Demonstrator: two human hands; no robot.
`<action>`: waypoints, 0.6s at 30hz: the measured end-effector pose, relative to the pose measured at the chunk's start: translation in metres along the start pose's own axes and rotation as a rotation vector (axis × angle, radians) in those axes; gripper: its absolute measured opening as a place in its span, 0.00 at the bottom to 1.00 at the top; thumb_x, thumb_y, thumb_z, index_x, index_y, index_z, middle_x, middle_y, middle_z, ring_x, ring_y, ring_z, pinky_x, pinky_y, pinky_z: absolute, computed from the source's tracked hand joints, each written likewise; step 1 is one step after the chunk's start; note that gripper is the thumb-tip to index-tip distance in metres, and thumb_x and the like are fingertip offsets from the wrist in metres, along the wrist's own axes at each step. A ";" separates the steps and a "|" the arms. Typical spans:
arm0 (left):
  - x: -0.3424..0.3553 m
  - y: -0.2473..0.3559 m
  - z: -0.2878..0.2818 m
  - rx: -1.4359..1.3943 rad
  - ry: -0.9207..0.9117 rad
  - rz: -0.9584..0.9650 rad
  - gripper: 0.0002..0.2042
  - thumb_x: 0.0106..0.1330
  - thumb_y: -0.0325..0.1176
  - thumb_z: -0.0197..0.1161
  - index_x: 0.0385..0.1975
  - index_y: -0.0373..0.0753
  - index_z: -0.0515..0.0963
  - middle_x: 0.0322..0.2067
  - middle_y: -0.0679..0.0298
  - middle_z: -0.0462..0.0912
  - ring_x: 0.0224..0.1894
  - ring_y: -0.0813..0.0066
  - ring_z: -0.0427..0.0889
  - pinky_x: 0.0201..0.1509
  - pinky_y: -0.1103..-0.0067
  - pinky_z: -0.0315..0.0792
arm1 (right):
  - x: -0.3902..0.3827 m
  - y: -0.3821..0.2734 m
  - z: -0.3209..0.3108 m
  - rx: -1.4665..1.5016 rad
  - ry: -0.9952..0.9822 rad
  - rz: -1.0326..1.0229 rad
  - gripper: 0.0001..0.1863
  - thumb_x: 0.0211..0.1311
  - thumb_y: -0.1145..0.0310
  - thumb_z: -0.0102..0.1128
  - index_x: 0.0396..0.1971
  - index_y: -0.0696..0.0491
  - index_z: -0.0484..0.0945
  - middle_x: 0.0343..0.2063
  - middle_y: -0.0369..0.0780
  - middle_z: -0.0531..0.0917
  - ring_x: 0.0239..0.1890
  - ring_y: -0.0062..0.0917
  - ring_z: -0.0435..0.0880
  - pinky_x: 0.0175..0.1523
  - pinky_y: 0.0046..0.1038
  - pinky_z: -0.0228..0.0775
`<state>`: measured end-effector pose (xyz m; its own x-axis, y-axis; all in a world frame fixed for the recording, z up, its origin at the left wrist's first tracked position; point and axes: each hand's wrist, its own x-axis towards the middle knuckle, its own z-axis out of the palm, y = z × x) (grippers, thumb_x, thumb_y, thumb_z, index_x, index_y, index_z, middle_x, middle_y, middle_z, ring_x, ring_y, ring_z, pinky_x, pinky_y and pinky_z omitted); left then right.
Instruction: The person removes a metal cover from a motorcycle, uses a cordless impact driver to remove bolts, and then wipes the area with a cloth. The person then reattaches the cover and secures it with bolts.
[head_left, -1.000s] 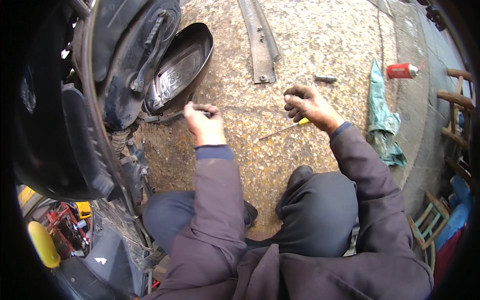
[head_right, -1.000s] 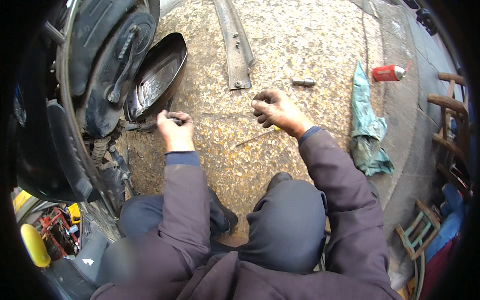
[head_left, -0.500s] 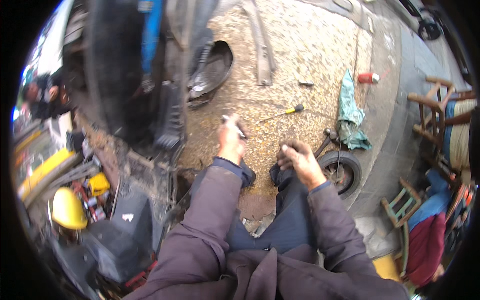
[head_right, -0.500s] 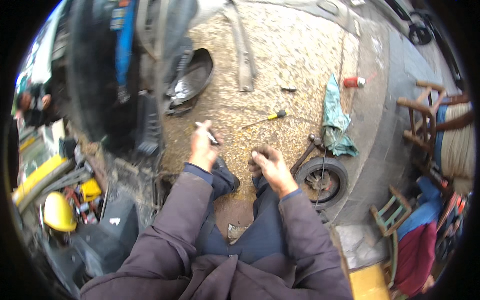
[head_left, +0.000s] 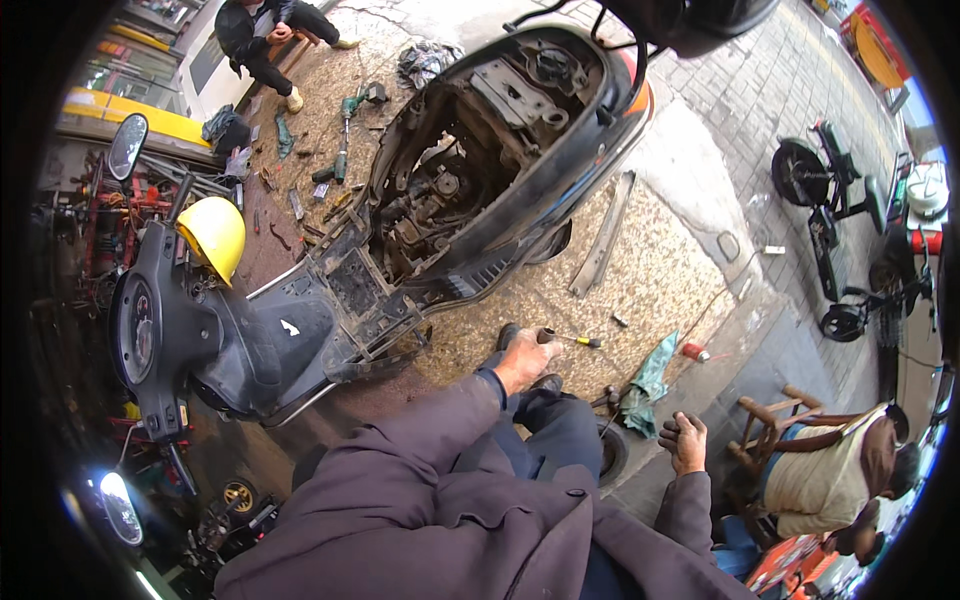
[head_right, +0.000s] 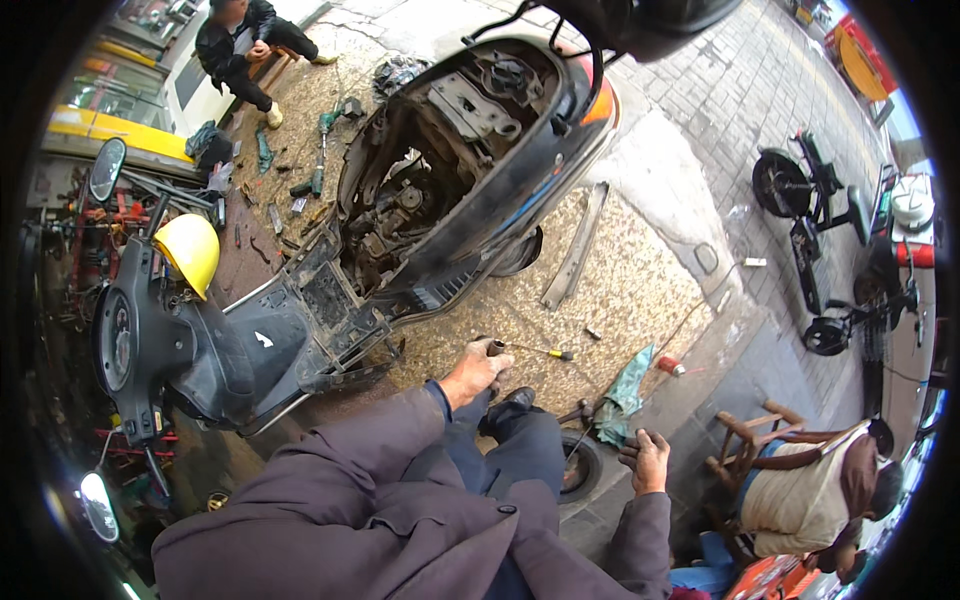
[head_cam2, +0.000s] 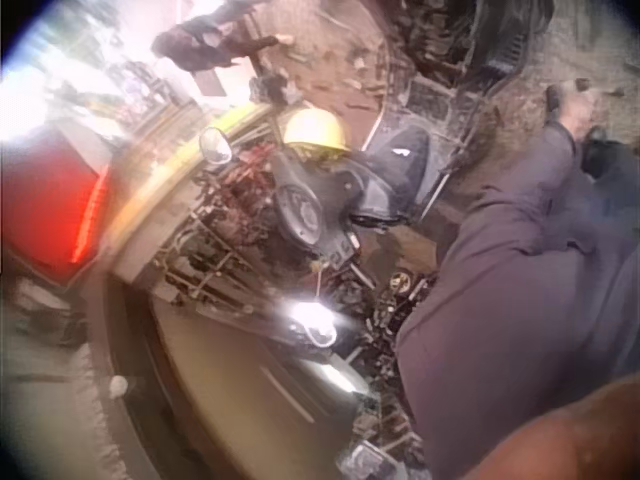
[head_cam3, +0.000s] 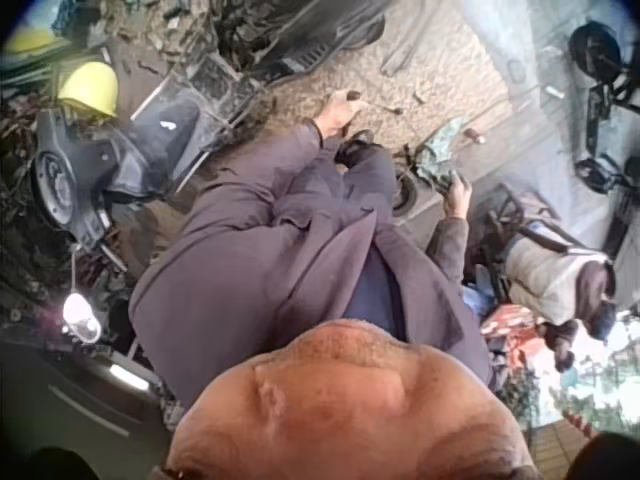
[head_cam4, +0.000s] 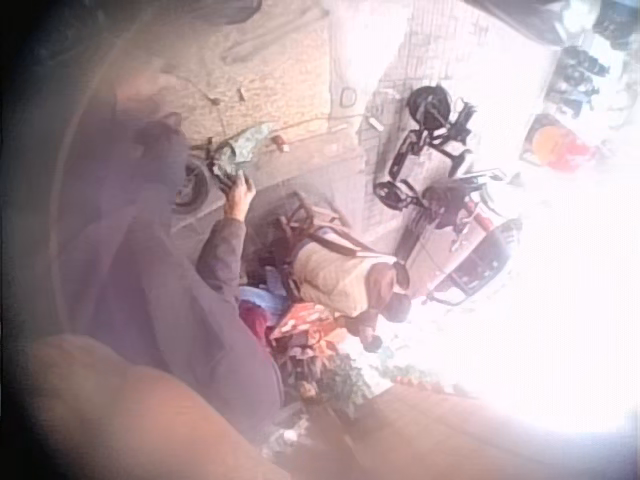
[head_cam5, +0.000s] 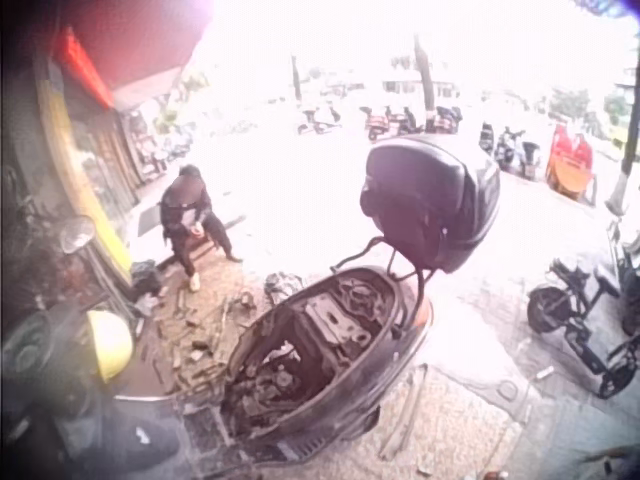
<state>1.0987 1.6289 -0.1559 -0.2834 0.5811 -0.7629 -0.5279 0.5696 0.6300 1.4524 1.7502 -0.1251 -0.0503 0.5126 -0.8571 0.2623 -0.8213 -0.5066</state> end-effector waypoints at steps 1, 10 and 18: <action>0.004 0.013 -0.003 0.147 0.038 0.084 0.04 0.62 0.29 0.63 0.28 0.40 0.74 0.22 0.70 0.75 0.22 0.82 0.73 0.22 0.81 0.68 | -0.002 -0.013 0.001 -0.032 0.017 -0.017 0.12 0.67 0.65 0.52 0.41 0.59 0.72 0.24 0.42 0.78 0.22 0.28 0.81 0.23 0.26 0.75; 0.057 0.117 -0.009 0.342 0.124 0.218 0.09 0.58 0.34 0.66 0.25 0.35 0.78 0.22 0.68 0.78 0.26 0.82 0.73 0.31 0.77 0.68 | 0.036 -0.136 -0.019 -0.225 0.020 -0.159 0.15 0.66 0.66 0.54 0.42 0.64 0.73 0.27 0.42 0.80 0.22 0.23 0.80 0.25 0.25 0.74; 0.125 0.185 0.032 0.803 0.438 0.081 0.12 0.52 0.38 0.66 0.28 0.33 0.80 0.23 0.58 0.81 0.29 0.67 0.81 0.36 0.70 0.72 | 0.219 -0.314 -0.096 -0.109 0.013 -0.082 0.13 0.64 0.68 0.55 0.38 0.65 0.76 0.23 0.41 0.78 0.21 0.23 0.78 0.22 0.26 0.71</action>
<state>0.9913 1.8257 -0.1304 -0.6599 0.4583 -0.5954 0.1752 0.8645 0.4711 1.4516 2.1445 -0.1446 -0.0641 0.5808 -0.8115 0.3609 -0.7447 -0.5615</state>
